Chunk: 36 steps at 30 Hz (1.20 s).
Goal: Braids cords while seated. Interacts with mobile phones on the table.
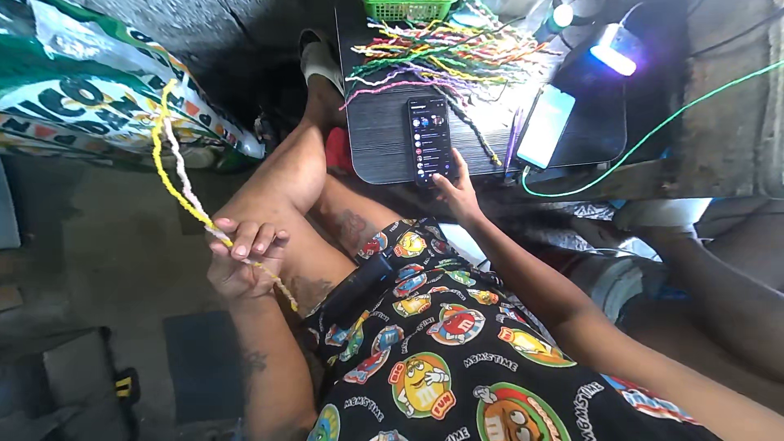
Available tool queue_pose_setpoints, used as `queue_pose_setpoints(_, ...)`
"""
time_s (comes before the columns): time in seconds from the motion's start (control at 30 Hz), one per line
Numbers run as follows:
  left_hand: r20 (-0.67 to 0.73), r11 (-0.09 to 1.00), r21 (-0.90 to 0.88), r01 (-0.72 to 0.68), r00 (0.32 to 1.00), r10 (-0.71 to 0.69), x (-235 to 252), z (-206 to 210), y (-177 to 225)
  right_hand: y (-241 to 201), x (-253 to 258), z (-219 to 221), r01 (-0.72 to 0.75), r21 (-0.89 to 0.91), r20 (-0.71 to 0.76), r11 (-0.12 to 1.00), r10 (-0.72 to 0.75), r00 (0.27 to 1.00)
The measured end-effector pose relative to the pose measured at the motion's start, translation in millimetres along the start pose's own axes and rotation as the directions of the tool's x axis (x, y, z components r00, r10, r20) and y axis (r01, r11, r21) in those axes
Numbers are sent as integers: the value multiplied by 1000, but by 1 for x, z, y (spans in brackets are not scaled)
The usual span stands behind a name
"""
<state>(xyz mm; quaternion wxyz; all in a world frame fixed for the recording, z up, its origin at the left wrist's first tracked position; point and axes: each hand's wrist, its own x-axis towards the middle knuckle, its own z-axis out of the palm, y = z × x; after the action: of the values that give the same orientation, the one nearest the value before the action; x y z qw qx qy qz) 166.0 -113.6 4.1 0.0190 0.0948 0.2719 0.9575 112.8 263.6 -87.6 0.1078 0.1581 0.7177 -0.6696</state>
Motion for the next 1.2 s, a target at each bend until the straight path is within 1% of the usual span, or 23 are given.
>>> queue_pose_setpoints(0.07, 15, 1000, 7, 1, 1000, -1, -1, 0, 0, -4, -2, -3, -34, -8, 21, 999, 35, 999)
queue_pose_setpoints(0.17, 24, 1000, -6, 16, 1000, -16, -1, -1, 1, -15, -6, -11, -87, -95, 70, 992, 94, 993)
queue_pose_setpoints(0.27, 14, 1000, -24, 17, 1000, -16, 0, 0, 1, -23, -9, -25, -105, -202, 41, 974, 115, 992)
queue_pose_setpoints(0.33, 13, 1000, -28, 14, 1000, -13, 0, 2, 1, -28, -8, -33, -43, -347, -26, 937, 36, 999)
queue_pose_setpoints(0.4, 14, 1000, -11, 12, 1000, -11, 1, 3, 0, -31, -2, -40, 19, -479, -71, 877, -61, 996)
queue_pose_setpoints(0.5, 11, 999, 42, 19, 1000, -19, 2, 6, -1, -34, 11, -42, 49, -585, -105, 809, -136, 985)
queue_pose_setpoints(0.57, 12, 997, 65, 34, 999, -35, 1, 7, -1, -40, 17, -38, 108, -616, -70, 781, -191, 979)
queue_pose_setpoints(0.63, 16, 996, 71, 45, 999, -46, 1, 6, 0, -40, 25, -36, 230, -611, 4, 758, -287, 958)
queue_pose_setpoints(0.67, 17, 996, 75, 46, 999, -47, 0, 5, 0, -36, 30, -35, 301, -586, 27, 752, -353, 935)
queue_pose_setpoints(0.73, 19, 994, 96, 43, 999, -45, 0, 5, 0, -26, 38, -33, 399, -529, 50, 749, -442, 896)
queue_pose_setpoints(0.83, 13, 994, 99, 47, 999, -48, 0, 7, 1, -14, 44, -31, 472, -476, 39, 742, -518, 854)
queue_pose_setpoints(0.93, 20, 994, 95, 50, 998, -52, 1, 5, 1, -12, 47, -30, 471, -505, 33, 723, -529, 848)
queue_pose_setpoints(1.03, 14, 993, 112, 49, 999, -51, 3, 6, 0, -16, 52, -28, 422, -589, 27, 689, -505, 863)
queue_pose_setpoints(1.13, -2, 992, 114, 53, 999, -53, 3, 9, 0, -18, 57, -21, 357, -706, 12, 612, -493, 870)
queue_pose_setpoints(1.2, -12, 991, 124, 54, 999, -53, 3, 9, 0, -19, 58, -20, 347, -724, 8, 596, -495, 869)
